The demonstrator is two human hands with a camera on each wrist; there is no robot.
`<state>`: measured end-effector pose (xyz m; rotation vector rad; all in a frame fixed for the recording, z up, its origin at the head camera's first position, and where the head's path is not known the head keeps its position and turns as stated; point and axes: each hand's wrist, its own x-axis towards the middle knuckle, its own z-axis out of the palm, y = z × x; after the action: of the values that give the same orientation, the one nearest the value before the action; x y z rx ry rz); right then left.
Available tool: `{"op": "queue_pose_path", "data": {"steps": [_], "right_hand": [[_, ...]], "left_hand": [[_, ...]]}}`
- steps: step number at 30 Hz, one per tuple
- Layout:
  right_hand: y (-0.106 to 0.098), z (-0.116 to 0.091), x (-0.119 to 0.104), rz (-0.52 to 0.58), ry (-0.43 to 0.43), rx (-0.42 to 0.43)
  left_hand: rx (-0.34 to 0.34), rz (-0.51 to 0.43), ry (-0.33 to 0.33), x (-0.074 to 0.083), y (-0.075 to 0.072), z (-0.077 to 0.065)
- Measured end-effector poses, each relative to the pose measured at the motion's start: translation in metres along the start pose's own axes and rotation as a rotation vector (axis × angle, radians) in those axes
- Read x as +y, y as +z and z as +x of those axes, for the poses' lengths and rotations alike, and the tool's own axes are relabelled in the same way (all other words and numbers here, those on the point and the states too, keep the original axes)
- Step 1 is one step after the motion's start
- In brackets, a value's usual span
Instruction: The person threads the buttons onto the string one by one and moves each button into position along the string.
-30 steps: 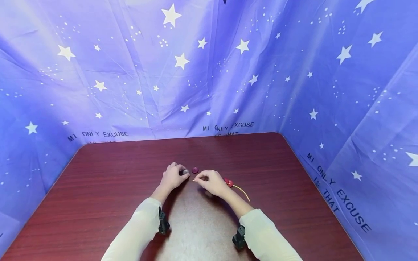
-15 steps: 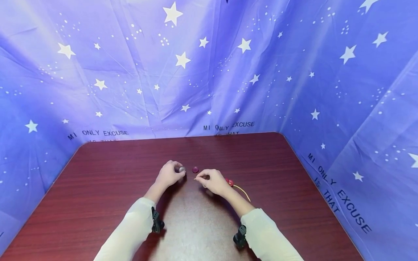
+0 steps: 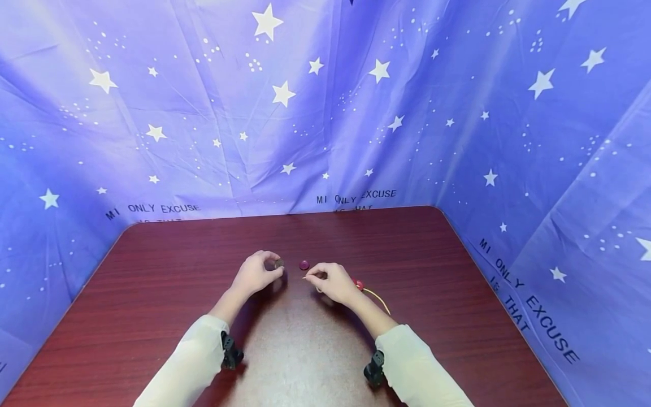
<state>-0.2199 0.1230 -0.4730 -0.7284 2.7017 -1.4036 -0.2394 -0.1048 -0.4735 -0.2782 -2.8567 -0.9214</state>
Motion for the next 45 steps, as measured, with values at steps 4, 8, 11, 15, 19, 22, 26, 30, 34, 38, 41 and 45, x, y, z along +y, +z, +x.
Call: {"op": "queue_pose_path", "data": {"steps": [4,8,11,15,19,22,26,30,34,38,41,45], "right_hand": [[-0.001,0.001,0.0,0.0,0.001,0.003],[-0.001,0.001,0.0,-0.011,0.007,0.01],[-0.002,0.001,0.0,-0.015,0.014,0.013],[-0.003,0.001,-0.001,-0.013,-0.002,0.026],[-0.003,0.002,-0.002,-0.001,-0.022,0.035],[-0.003,0.002,-0.003,0.011,-0.022,0.03],[-0.002,0.003,-0.005,0.018,-0.014,0.031],[-0.001,0.004,-0.007,0.024,-0.005,0.038],[0.0,0.004,-0.007,0.035,-0.015,0.035],[0.002,0.005,-0.007,0.025,-0.041,0.039],[0.003,0.005,-0.007,0.001,-0.054,0.052],[0.006,0.006,-0.009,-0.009,-0.064,0.054]], "left_hand": [[0.008,-0.033,0.034,0.0,-0.003,-0.003],[0.014,-0.083,0.051,0.002,-0.006,-0.008],[0.016,-0.109,0.054,0.004,-0.009,-0.012],[0.023,-0.139,0.057,0.007,-0.011,-0.016],[0.02,-0.172,0.06,0.009,-0.009,-0.018],[0.016,-0.189,0.062,0.009,-0.006,-0.02],[0.016,-0.251,0.071,0.007,-0.004,-0.023],[0.0,-0.363,0.084,0.005,-0.002,-0.024],[-0.025,-0.445,0.08,0.003,0.0,-0.025],[-0.042,-0.492,0.095,0.001,0.002,-0.026],[-0.056,-0.517,0.102,0.001,0.003,-0.026],[-0.077,-0.583,0.085,0.001,0.005,-0.028]]}}
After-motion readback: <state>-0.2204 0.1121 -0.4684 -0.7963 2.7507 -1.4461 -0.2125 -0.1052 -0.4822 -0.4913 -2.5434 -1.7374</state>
